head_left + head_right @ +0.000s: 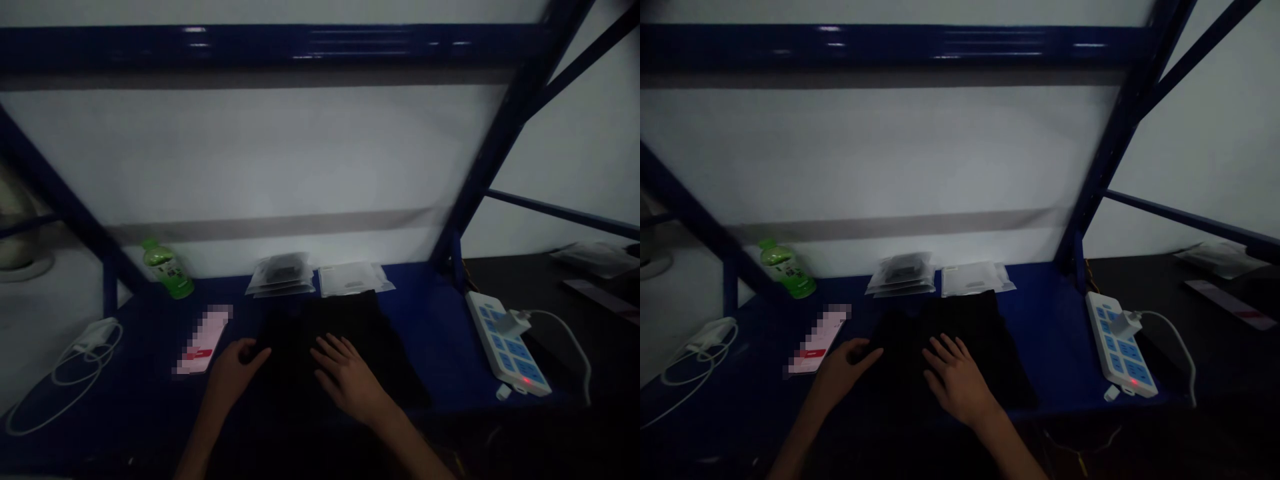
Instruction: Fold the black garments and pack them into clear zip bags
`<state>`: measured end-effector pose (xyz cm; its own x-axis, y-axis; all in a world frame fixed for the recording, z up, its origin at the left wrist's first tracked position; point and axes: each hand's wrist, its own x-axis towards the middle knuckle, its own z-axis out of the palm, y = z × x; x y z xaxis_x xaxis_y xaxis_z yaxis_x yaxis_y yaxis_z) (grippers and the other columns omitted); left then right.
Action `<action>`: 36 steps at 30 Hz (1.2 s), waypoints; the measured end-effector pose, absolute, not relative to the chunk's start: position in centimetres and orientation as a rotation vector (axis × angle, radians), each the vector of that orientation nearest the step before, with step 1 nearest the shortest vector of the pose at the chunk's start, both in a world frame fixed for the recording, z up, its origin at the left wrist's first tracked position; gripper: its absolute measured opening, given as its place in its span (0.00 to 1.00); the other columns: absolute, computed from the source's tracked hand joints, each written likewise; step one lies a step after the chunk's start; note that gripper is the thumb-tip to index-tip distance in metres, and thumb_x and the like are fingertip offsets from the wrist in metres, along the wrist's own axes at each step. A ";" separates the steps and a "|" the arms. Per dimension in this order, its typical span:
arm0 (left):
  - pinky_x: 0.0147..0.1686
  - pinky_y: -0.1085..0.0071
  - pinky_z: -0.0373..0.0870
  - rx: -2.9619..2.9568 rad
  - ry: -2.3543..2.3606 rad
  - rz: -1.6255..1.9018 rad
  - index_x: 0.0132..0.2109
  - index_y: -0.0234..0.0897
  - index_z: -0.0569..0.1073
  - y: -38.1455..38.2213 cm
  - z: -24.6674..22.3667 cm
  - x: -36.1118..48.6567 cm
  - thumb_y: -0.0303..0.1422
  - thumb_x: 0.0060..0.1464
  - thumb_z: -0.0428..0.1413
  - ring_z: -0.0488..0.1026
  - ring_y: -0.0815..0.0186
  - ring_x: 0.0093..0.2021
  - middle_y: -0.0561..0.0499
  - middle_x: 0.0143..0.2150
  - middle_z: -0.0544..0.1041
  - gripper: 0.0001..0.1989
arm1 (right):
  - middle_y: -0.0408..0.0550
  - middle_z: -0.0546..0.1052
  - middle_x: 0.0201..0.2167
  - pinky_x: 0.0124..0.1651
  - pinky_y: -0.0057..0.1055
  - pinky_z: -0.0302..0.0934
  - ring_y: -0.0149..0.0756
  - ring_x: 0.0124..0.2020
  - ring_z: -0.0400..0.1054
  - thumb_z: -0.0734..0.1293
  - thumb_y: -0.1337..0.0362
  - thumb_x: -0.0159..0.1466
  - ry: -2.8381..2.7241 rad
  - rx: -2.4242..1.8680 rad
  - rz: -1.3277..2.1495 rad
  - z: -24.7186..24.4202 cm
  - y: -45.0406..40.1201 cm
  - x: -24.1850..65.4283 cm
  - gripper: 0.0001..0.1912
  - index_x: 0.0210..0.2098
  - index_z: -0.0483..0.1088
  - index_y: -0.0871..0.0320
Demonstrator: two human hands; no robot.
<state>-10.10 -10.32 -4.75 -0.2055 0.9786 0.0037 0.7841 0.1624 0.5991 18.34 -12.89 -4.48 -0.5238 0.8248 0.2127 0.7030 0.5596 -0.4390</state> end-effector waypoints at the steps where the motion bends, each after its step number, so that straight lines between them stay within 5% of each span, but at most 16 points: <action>1: 0.45 0.60 0.70 1.687 2.055 0.703 0.44 0.37 0.75 -10.2 -4.9 -10.3 0.55 0.49 0.56 0.75 0.51 0.47 0.43 0.45 0.78 0.27 | 0.46 0.61 0.67 0.69 0.51 0.45 0.44 0.69 0.48 0.55 0.56 0.72 -2.395 -1.241 0.426 -4.5 -12.9 18.3 0.22 0.64 0.62 0.49; 16: 0.42 0.65 0.70 1.580 2.017 1.100 0.35 0.43 0.73 -11.0 -2.1 -8.0 0.46 0.49 0.59 0.77 0.54 0.46 0.52 0.39 0.80 0.13 | 0.47 0.61 0.67 0.69 0.52 0.44 0.43 0.70 0.47 0.56 0.55 0.72 -2.378 -1.257 0.411 -4.0 -13.2 18.8 0.23 0.64 0.61 0.49; 21: 0.37 0.67 0.71 1.410 1.919 1.260 0.36 0.41 0.72 -10.2 -0.2 -5.8 0.44 0.48 0.60 0.78 0.56 0.40 0.51 0.36 0.80 0.13 | 0.48 0.61 0.67 0.69 0.57 0.42 0.45 0.70 0.46 0.55 0.54 0.72 -2.301 -1.385 0.215 -3.7 -12.3 23.7 0.23 0.65 0.61 0.50; 27: 0.42 0.66 0.74 1.505 1.816 1.509 0.43 0.39 0.73 -9.4 0.9 1.2 0.42 0.54 0.57 0.78 0.58 0.42 0.49 0.39 0.80 0.14 | 0.49 0.62 0.66 0.67 0.63 0.41 0.52 0.70 0.44 0.58 0.51 0.70 -2.259 -1.564 0.121 -5.3 -11.4 29.0 0.25 0.63 0.63 0.50; 30: 0.53 0.59 0.70 1.809 1.654 1.373 0.50 0.41 0.73 -9.6 -0.8 5.0 0.37 0.59 0.54 0.76 0.57 0.50 0.47 0.48 0.80 0.13 | 0.51 0.61 0.66 0.67 0.60 0.45 0.50 0.70 0.46 0.58 0.52 0.70 -2.234 -1.560 0.190 -6.3 -11.5 29.3 0.25 0.64 0.62 0.51; 32: 0.62 0.49 0.59 2.100 1.569 1.116 0.52 0.43 0.74 -10.1 -2.3 6.5 0.35 0.59 0.55 0.71 0.53 0.57 0.48 0.52 0.79 0.14 | 0.52 0.61 0.66 0.67 0.59 0.46 0.49 0.70 0.46 0.58 0.53 0.70 -2.200 -1.547 0.229 -6.9 -11.5 29.2 0.25 0.64 0.62 0.51; 36: 0.65 0.39 0.46 2.433 1.450 0.721 0.56 0.44 0.73 -11.3 -4.1 7.0 0.39 0.59 0.56 0.62 0.47 0.65 0.48 0.58 0.75 0.19 | 0.50 0.62 0.66 0.67 0.57 0.48 0.48 0.70 0.46 0.58 0.52 0.70 -2.166 -1.522 0.292 -7.3 -11.3 29.3 0.25 0.64 0.62 0.51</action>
